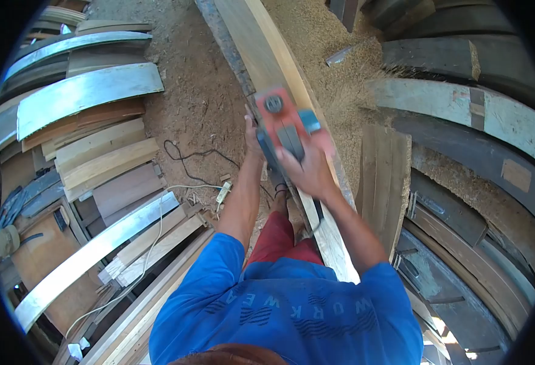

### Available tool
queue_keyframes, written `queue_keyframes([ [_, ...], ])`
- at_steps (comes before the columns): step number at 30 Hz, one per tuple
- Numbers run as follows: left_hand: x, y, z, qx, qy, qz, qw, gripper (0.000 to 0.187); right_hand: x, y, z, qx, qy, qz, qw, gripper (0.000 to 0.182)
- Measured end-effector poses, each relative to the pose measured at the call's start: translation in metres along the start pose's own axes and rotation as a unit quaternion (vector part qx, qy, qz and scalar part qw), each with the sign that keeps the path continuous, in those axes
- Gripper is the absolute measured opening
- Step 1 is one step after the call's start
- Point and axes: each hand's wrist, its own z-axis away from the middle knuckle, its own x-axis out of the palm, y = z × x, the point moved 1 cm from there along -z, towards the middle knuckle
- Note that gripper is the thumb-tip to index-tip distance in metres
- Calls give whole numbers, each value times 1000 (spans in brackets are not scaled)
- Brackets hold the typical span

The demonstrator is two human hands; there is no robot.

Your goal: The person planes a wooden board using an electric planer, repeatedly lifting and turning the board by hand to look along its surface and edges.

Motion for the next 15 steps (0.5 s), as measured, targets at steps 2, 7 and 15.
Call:
queue_keyframes([
  [2, -9, -7, 6, 56, 4, -157, 986, 58, 12, -12, -77, -40, 27, 11, 999, 40],
  [7, 11, 0, -3, -35, 137, -336, 931, 74, 27, -46, -280, -96, 70, 107, 987, 51],
  [15, 31, 35, 1, -143, 180, -423, 877, 67, -6, -52, -289, 68, -45, -21, 996, 31],
])
